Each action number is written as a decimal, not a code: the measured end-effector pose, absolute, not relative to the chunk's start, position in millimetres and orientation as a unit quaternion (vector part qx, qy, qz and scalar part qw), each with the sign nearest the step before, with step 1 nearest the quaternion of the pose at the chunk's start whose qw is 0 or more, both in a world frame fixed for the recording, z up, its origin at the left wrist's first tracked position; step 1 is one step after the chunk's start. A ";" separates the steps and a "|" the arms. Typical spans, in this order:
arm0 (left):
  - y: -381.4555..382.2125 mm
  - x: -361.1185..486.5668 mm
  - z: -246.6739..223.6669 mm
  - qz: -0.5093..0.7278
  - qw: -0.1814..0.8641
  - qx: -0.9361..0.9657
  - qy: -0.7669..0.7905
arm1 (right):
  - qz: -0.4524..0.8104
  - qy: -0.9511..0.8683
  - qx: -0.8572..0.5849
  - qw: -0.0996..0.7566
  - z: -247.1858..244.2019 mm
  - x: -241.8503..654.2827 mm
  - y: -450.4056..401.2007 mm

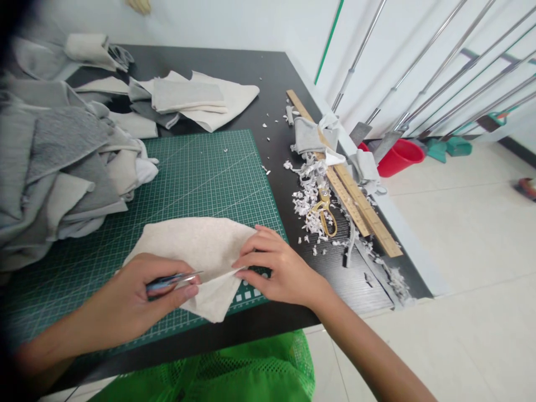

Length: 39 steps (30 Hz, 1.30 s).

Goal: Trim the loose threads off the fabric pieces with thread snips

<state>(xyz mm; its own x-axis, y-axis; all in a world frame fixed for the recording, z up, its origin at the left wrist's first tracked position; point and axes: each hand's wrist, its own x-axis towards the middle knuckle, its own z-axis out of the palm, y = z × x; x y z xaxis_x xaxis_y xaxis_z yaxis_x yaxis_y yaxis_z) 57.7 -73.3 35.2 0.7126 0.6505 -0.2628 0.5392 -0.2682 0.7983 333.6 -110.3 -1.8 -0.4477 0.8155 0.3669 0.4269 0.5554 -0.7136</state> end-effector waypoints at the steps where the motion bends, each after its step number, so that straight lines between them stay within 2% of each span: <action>1: -74.1 58.7 35.2 0.057 0.473 0.795 0.374 | 0.273 -0.809 -0.381 0.354 -1.6 333.6 -110.5; 6: -68.8 57.8 41.1 0.084 0.463 0.800 0.372 | 0.273 -0.823 -0.377 0.326 -3.9 336.8 -111.9; 15: -42.0 2.9 41.4 0.181 0.388 0.761 0.488 | 0.192 -0.858 -0.366 0.305 -4.2 347.1 -109.3; 20: -36.8 -14.5 31.1 0.170 0.372 0.766 0.495 | 0.127 -0.861 -0.377 0.317 -3.6 354.5 -105.3; 26: -31.6 -29.3 31.2 0.169 0.366 0.778 0.482 | 0.085 -0.880 -0.380 0.272 -4.9 358.5 -105.7; 30: -30.6 -39.8 34.2 0.153 0.364 0.788 0.472 | 0.061 -0.880 -0.385 0.271 -3.1 354.5 -107.2; 36: -28.8 -53.4 33.3 0.126 0.383 0.796 0.451 | 0.050 -0.847 -0.418 0.324 25.1 324.7 -115.9; 39: -26.1 -61.6 26.4 0.110 0.389 0.800 0.443 | 0.071 -0.856 -0.413 0.304 43.5 299.0 -120.1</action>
<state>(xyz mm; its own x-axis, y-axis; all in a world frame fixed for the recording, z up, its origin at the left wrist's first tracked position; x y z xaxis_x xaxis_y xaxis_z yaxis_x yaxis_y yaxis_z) -61.6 -26.1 26.4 0.5831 0.7946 -0.1690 0.6233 -0.3042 0.7204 299.0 -120.1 43.5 -0.4749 0.7493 0.4616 0.6634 0.6495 -0.3717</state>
